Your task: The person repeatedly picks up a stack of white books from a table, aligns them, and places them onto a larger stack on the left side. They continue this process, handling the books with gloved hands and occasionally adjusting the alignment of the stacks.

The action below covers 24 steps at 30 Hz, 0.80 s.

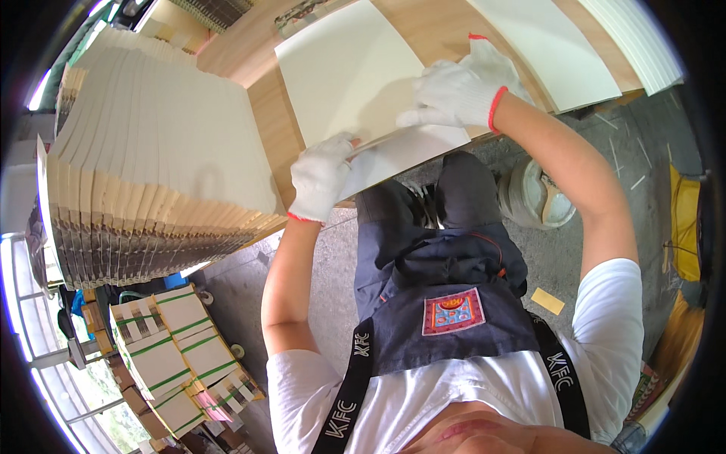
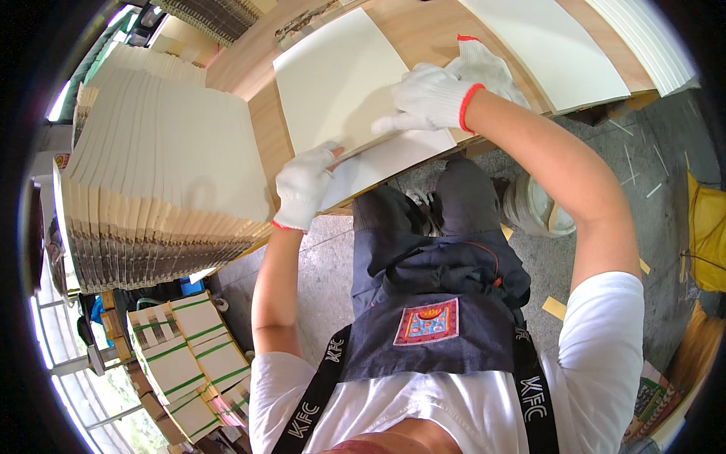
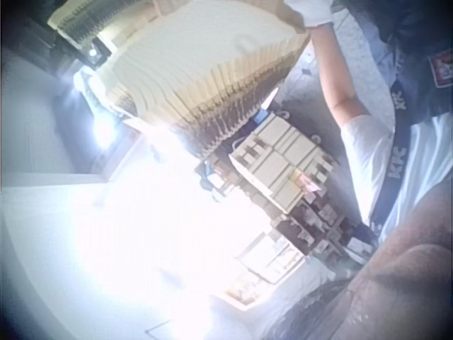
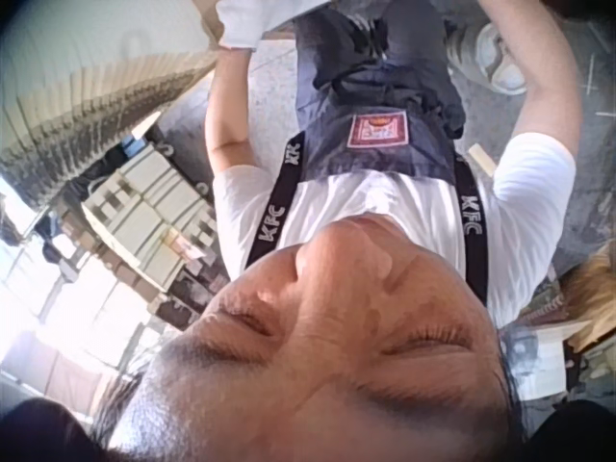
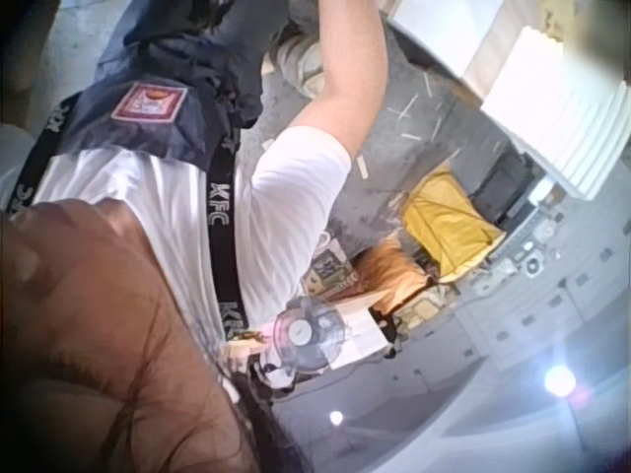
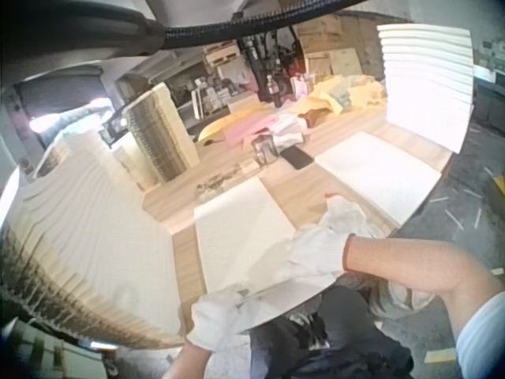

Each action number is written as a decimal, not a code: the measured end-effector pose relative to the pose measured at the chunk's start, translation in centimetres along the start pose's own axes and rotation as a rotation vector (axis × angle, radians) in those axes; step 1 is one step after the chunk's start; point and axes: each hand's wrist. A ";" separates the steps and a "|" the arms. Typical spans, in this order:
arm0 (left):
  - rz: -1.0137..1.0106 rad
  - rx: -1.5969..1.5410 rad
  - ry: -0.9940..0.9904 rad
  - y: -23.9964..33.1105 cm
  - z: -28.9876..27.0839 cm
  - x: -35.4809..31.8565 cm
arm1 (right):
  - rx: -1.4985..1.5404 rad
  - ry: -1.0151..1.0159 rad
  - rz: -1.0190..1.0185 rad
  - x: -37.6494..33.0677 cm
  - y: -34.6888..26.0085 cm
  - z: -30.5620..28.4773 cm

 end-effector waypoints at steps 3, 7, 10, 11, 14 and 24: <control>-0.231 -0.195 -0.125 -1.5 -0.5 1.6 | -0.028 -0.501 0.166 2.0 -0.8 -3.3; -0.517 -0.489 -0.264 -4.2 0.3 3.6 | 0.223 -0.274 0.079 2.5 2.8 0.2; -0.571 -0.539 -0.286 -6.3 2.1 3.9 | 0.498 -0.024 0.087 2.0 4.6 3.3; -0.587 -0.533 -0.302 -6.7 2.3 3.7 | 0.558 -0.046 0.149 1.9 4.1 3.5; -0.519 -0.505 -0.252 -7.3 2.9 3.1 | 0.674 -0.044 0.262 1.4 3.1 3.5; -0.209 -0.216 -0.306 -6.3 1.2 4.1 | 0.569 0.137 0.284 1.3 2.5 6.0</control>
Point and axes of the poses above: each hand's wrist, its own x-axis towards the middle knuckle, its own z-axis out of the palm, y = z × x, and after that the axes turned 5 degrees about -x, right-handed
